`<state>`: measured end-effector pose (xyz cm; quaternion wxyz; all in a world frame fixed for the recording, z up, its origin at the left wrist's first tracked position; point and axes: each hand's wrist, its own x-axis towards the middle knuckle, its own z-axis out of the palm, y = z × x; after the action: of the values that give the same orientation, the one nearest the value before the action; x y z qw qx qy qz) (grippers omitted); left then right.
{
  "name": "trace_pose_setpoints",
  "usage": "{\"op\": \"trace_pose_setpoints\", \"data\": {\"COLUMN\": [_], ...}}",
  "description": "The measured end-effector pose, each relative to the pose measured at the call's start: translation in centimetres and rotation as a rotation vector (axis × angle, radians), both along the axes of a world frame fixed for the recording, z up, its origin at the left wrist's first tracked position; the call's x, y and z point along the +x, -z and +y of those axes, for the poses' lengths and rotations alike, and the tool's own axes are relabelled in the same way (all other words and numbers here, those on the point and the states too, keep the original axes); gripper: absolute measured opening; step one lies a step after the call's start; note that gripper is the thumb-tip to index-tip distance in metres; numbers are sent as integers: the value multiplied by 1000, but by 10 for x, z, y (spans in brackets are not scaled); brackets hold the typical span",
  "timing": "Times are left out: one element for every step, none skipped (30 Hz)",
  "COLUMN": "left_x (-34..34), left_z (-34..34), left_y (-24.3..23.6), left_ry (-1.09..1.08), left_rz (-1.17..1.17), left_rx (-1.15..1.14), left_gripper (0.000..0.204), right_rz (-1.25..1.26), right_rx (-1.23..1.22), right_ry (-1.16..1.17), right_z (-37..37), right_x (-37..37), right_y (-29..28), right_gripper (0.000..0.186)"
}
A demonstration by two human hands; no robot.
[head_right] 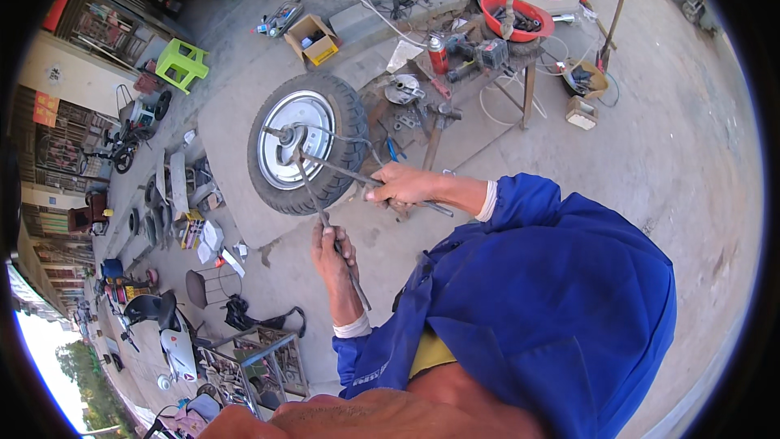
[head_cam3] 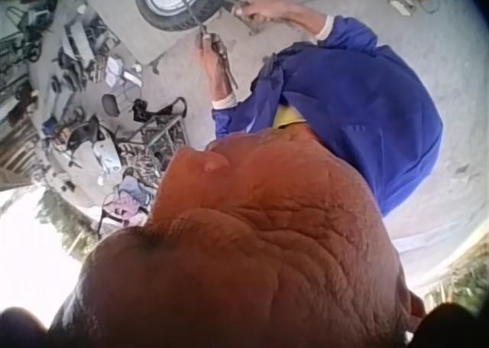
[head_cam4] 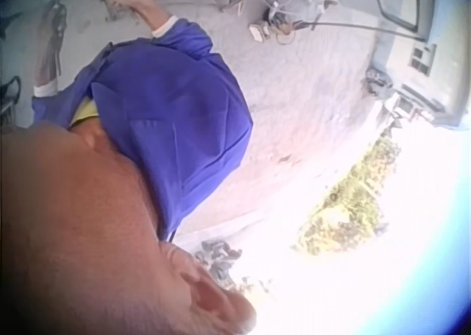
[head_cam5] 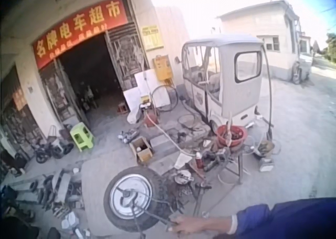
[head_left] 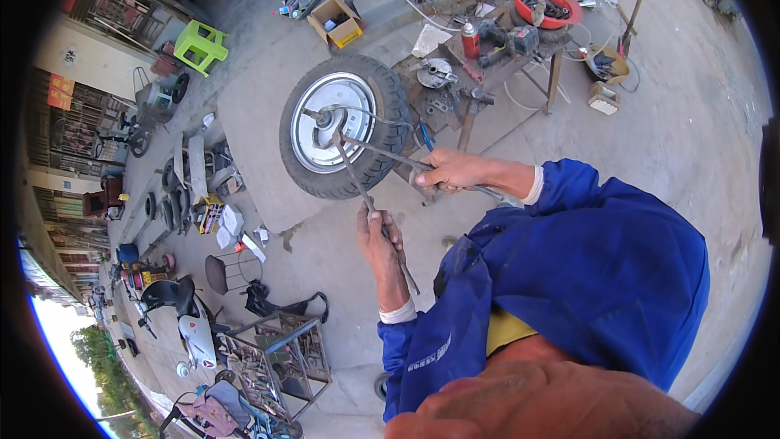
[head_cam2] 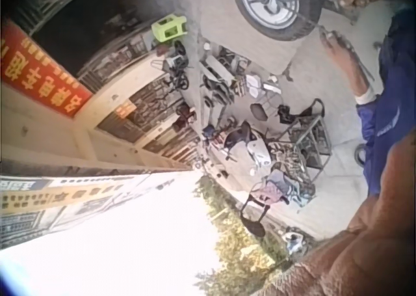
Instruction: The person uses a cordless drill to remove bolts from a tire rim, then uses pliers and a wrench to manipulate the rim and tire. The person works on a single tire mounted on a stand in an outdoor workshop.
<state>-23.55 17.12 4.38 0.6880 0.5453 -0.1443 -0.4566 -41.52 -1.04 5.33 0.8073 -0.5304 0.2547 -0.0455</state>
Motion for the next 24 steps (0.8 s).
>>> {"op": "trace_pose_setpoints", "data": {"left_x": [-1, -1, -2, -2, -3, -3, -5, -7, -8, -8, -9, -9, -8, -6, -5, -5, -6, -6, -5, -4, -3, -4, -6, -7], "left_z": [-1, -1, -1, -1, -1, -1, -2, -3, -3, -3, -3, -3, -3, -3, -2, -2, -2, -2, -2, 0, 0, 0, -2, -2], "left_y": [0, 0, -1, -2, -2, -2, -4, -6, -8, -8, -8, -8, -6, -4, -3, -3, -5, -6, -5, -4, -4, -5, -8, -10], "left_ry": [0, 0, 0, -4, -8, -12, -18, -25, -31, -34, -36, -39, -34, -29, -27, -30, -33, -35, -28, -21, -13, -23, -33, -46], "left_rz": [-6, -12, -20, -19, -18, -17, -14, -12, -10, -10, -10, -9, -7, -4, 0, -4, -7, -12, -18, -23, -29, -30, -32, -36], "left_rx": [12, 25, 37, 37, 38, 36, 41, 45, 50, 44, 37, 31, 25, 20, 15, 22, 29, 35, 32, 29, 26, 31, 37, 45], "left_gripper": [54, 54, 55, 55, 55, 55, 51, 48, 44, 44, 44, 44, 47, 51, 55, 55, 55, 55, 55, 56, 56, 56, 56, 56], "right_rz": [-5, -2, -1, 1, 9, 18, 28, 12, -4, -21, -22, -25, -26, -13, 2, 17, 28, 38, 48, 38, 29, 19, 22, 22], "right_rx": [-21, -19, -17, -15, -24, -34, -44, -38, -30, -23, -24, -25, -26, -16, -7, 3, 2, 0, -2, -9, -15, -22, -12, -1], "right_ry": [-1, -2, -4, -7, -12, -16, -21, -11, 0, 10, 9, 7, 5, 13, 18, 24, 12, 0, -11, -12, -12, -11, -11, -14], "right_z": [-1, -1, -2, -2, -2, -2, -2, -1, 2, 3, 3, 3, 3, 3, 2, 2, 0, -3, -5, -5, -5, -5, -6, -5], "right_x": [0, 0, 0, 0, -1, -1, -2, -2, -1, -1, -1, -1, -1, -1, -1, -1, -2, -4, -5, -4, -4, -4, -5, -4], "right_y": [2, 4, 6, 7, 7, 7, 6, 5, 3, 3, 3, 4, 5, 4, 2, -1, -5, -11, -14, -12, -8, -6, -4, -4], "right_gripper": [21, 22, 22, 23, 23, 23, 24, 24, 25, 25, 25, 26, 26, 26, 26, 26, 26, 26, 26, 26, 26, 26, 26, 27]}}
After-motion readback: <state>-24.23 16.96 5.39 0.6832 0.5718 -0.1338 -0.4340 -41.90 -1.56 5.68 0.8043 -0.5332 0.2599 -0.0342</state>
